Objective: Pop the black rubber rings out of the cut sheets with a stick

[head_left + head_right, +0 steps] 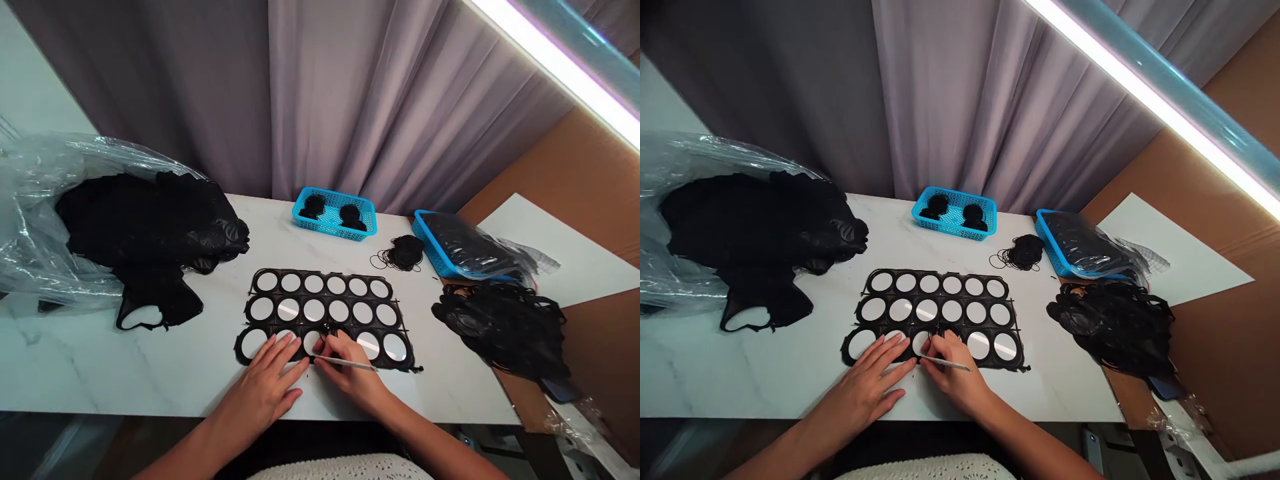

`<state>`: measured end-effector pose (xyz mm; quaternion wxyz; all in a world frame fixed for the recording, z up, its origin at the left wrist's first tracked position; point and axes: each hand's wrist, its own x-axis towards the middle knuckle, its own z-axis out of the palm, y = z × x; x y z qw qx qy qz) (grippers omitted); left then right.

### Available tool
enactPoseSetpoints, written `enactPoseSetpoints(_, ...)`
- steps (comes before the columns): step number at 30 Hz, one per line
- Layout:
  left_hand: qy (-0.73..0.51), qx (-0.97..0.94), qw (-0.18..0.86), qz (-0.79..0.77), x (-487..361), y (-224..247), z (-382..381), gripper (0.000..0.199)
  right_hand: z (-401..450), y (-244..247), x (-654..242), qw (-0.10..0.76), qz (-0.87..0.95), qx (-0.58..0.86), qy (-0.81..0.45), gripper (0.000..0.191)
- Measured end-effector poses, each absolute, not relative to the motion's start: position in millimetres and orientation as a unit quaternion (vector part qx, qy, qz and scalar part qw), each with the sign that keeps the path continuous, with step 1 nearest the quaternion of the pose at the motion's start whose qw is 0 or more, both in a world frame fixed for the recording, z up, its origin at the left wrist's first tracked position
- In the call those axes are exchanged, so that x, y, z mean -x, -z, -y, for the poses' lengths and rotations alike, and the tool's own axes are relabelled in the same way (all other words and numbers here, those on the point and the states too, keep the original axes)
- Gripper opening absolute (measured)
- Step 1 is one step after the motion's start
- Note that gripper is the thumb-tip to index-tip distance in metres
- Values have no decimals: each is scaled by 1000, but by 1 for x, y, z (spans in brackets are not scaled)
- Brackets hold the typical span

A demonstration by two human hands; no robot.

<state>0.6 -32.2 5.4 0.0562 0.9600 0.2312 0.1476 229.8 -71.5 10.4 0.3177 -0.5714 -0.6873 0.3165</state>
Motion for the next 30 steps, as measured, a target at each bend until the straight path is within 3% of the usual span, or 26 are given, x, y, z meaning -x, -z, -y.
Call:
enactPoseSetpoints(8,-162,-953,93,-239,-2,-13,32,42,69,-1,-229,216,839,499,-34,16)
enactPoseSetpoints(11,-158,-955,95,-234,0,-11,30,42,43,-17,-263,283,773,568,-23,22)
enactPoseSetpoints(14,-160,-957,93,-224,6,-8,27,46,19,-31,-310,389,608,686,-88,21)
enactPoseSetpoints(17,-154,-962,85,-210,15,-7,21,48,17,-34,-342,486,476,697,-228,28)
enactPoseSetpoints(22,-137,-957,92,-239,33,-13,8,57,41,-33,-354,602,247,556,-517,39)
enactPoseSetpoints(30,-168,-951,72,-249,20,-23,-10,45,56,-39,-356,665,67,398,-628,23)
